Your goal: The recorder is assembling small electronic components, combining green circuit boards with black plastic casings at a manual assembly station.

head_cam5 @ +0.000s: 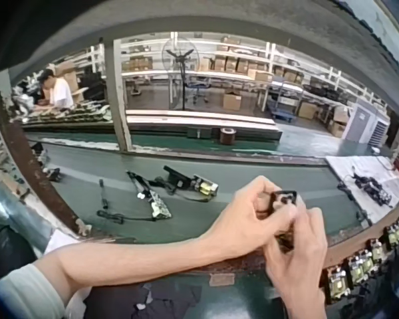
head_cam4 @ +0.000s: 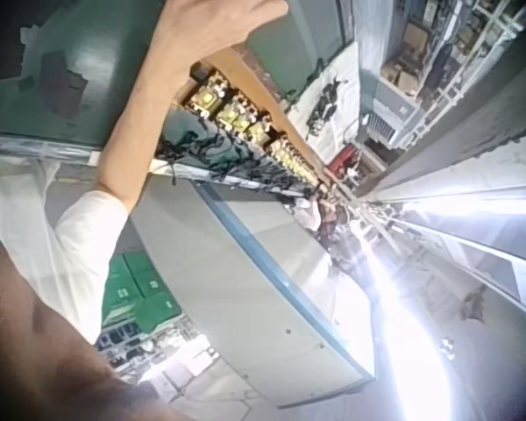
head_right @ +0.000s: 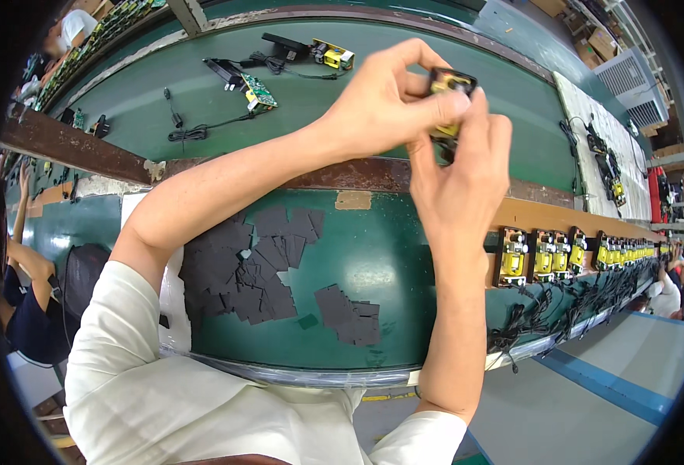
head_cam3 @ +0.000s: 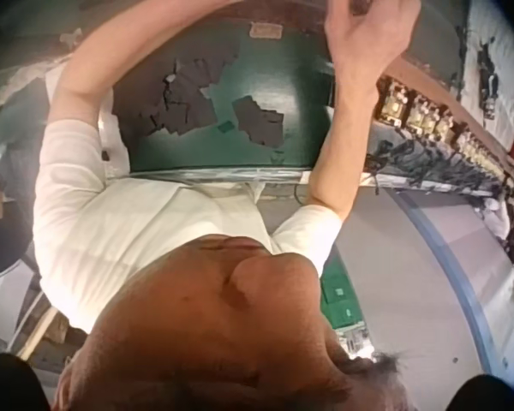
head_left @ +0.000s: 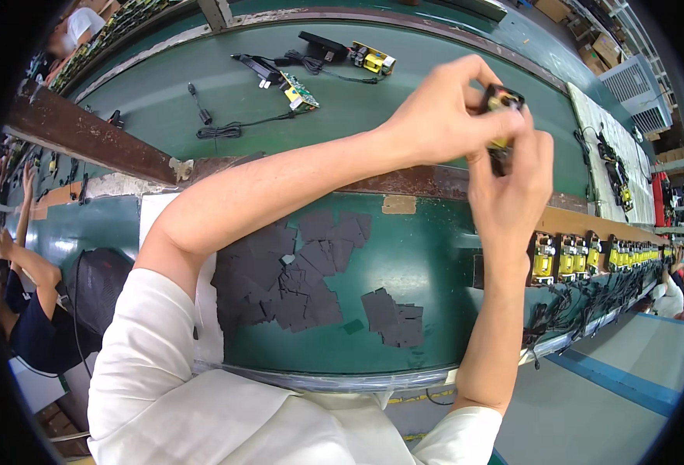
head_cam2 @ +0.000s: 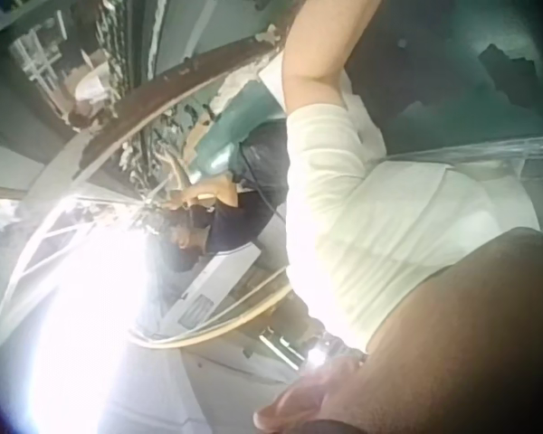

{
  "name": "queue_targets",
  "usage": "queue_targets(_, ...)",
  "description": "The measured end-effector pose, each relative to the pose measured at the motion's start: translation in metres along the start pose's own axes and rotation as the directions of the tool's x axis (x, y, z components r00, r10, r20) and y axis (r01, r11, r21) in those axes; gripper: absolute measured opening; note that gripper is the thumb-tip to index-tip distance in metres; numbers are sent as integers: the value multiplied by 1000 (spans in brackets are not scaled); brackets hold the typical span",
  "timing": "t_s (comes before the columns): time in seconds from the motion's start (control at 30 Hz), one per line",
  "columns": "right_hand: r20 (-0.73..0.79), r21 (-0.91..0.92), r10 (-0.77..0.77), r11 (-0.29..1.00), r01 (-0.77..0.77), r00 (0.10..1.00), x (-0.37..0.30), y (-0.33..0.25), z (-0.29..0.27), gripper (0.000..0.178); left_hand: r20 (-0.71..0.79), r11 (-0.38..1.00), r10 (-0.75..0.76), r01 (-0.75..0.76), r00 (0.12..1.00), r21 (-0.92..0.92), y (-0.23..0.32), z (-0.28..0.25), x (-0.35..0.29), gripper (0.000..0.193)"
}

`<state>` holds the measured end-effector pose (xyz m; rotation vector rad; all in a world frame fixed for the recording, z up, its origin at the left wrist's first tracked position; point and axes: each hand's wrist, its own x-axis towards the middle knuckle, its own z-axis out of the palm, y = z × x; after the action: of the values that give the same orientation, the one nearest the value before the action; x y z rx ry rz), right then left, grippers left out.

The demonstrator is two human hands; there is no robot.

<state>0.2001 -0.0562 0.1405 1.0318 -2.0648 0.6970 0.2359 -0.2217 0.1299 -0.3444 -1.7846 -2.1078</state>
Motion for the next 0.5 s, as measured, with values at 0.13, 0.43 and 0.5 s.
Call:
queue_targets(0.13,189,503,281,795,-338,941,6,-25,-2,41,-64,998,-23,19,998,-62,0,-10,7,40)
queue_targets(0.43,535,700,438,249,-670,722,4,-17,-7,45,48,997,-26,29,999,-66,0,-1,2,44)
queue_targets(0.5,518,700,447,270,-661,730,7,-15,-8,45,58,998,-63,65,996,-17,2,-3,4,48)
